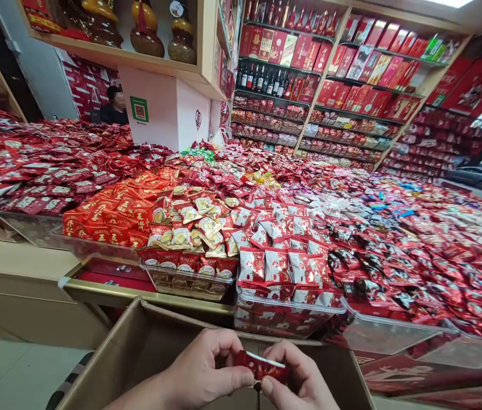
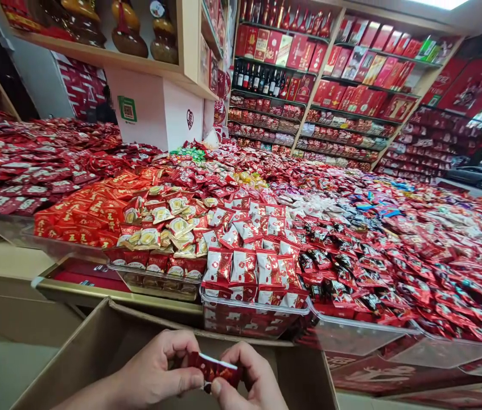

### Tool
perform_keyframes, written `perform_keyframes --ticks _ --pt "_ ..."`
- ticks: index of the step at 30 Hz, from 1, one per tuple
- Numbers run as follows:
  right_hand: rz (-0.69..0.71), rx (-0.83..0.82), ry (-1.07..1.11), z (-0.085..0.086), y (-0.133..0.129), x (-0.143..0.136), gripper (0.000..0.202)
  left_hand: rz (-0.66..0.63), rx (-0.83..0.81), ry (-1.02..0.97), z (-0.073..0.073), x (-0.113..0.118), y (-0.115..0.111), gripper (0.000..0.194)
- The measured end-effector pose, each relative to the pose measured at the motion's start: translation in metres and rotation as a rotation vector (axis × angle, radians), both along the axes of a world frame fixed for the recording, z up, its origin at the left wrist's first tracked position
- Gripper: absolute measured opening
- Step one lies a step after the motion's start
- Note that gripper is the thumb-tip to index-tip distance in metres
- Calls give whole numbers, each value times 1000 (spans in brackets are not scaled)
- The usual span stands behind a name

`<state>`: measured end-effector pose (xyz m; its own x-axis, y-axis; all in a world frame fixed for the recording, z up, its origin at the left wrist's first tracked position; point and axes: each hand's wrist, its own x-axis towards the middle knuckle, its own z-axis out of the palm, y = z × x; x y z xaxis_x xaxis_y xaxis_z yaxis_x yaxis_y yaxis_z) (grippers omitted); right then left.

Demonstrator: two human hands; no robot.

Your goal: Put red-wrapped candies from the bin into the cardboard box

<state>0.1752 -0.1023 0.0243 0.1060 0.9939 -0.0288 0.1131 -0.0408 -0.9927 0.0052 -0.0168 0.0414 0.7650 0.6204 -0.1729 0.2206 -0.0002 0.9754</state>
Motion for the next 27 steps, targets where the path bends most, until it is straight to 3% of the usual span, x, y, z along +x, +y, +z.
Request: perform_keyframes --ticks 3,5,11,16,22,27 --pt "123 -45 44 2 -1 1 27 -11 135 -3 -1 -2 3 25" --pt "157 -111 26 4 -1 2 27 -28 130 -30 -1 -2 3 28" --pt "-20 -45 141 17 5 2 27 23 -57 -156 -2 3 1 35" --pt "-14 -47 123 27 8 4 25 121 -60 -129 0 7 1 23" --pt "38 -76 193 22 6 5 19 117 -26 -123 6 7 0 22" --pt "112 -51 227 12 5 3 30 97 161 -1 2 3 0 24"
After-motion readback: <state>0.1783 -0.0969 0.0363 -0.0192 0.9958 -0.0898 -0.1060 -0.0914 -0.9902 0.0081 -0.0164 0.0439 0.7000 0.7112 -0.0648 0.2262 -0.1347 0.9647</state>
